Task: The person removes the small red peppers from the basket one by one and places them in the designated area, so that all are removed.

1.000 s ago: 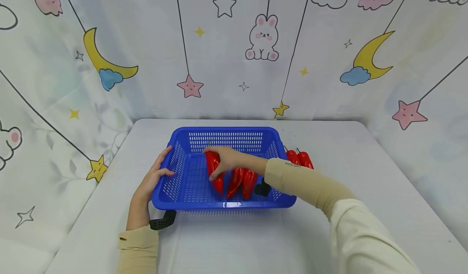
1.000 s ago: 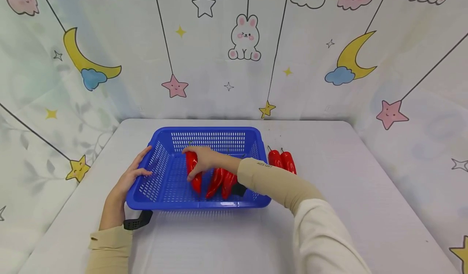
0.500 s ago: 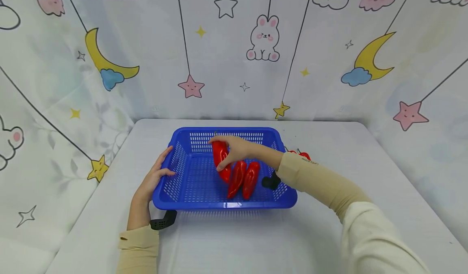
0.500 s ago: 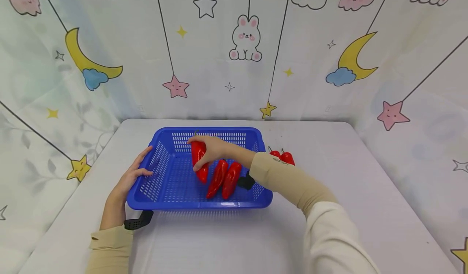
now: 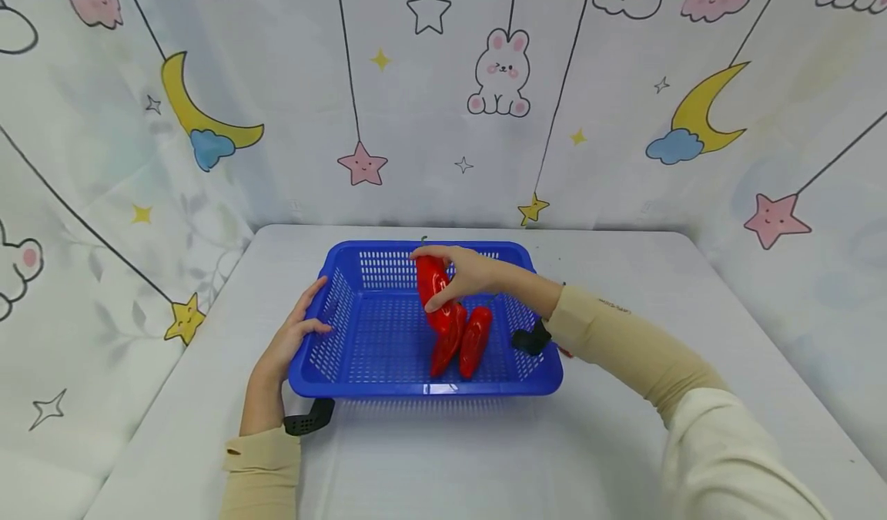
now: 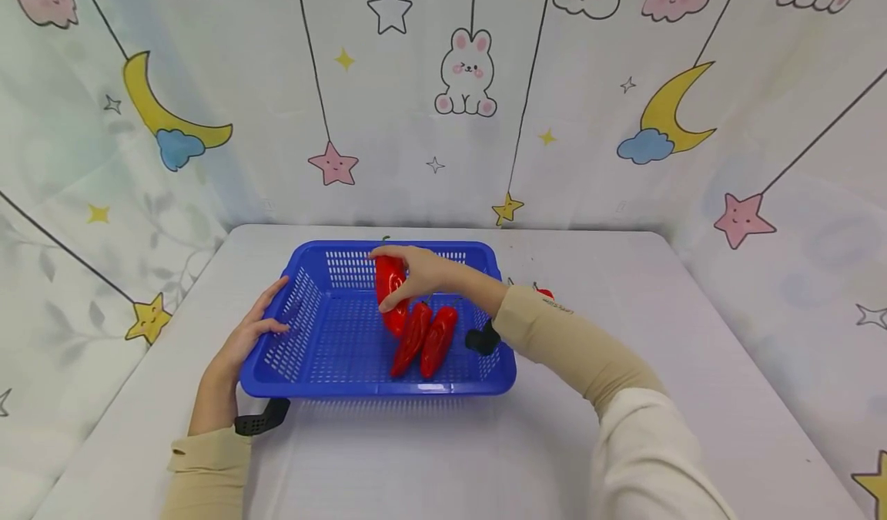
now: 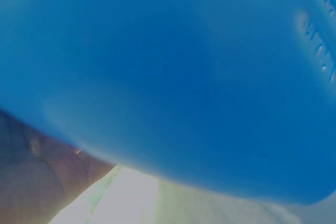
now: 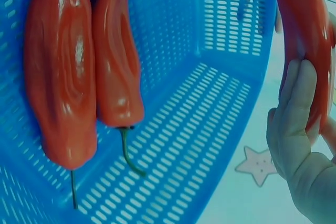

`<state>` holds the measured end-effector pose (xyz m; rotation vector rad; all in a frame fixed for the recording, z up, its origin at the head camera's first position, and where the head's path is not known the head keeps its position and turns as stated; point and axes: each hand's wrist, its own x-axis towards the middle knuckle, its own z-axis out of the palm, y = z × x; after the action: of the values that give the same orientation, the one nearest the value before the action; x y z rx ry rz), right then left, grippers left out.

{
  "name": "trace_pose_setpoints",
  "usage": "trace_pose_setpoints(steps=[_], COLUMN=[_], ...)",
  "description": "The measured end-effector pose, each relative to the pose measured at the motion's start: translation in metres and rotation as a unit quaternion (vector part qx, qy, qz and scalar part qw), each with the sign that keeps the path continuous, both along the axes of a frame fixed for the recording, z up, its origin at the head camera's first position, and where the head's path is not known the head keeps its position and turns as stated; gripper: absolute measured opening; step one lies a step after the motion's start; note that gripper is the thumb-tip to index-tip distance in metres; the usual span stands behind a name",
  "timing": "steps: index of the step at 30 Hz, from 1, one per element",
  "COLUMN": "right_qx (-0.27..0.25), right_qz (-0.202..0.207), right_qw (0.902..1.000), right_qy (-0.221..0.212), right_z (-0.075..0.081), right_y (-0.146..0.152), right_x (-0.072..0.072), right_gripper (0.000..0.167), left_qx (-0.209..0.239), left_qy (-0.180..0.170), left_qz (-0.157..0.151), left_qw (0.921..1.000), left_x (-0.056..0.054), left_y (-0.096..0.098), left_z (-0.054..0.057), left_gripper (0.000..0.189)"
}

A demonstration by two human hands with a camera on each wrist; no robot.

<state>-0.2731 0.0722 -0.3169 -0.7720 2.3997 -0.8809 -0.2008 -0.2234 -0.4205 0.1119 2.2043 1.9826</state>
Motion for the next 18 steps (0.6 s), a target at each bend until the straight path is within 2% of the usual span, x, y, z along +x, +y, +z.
trace_pose_setpoints(steps=[7, 18], right_qx=[-0.042, -0.062], right_qz=[-0.008, -0.016], right_qw=[0.9989, 0.9978], right_qy=[-0.016, -0.017], right_z=[0.008, 0.016], right_y=[0.012, 0.037], right_x=[-0.001, -0.002], right_gripper=[0.079, 0.080], left_qx=[-0.001, 0.000], left_qy=[0.005, 0.009], left_qz=[0.001, -0.003], left_qw=[1.0000, 1.0000], left_x=[0.000, 0.000], left_y=[0.000, 0.000], left_z=[0.000, -0.001], left_gripper=[0.077, 0.076])
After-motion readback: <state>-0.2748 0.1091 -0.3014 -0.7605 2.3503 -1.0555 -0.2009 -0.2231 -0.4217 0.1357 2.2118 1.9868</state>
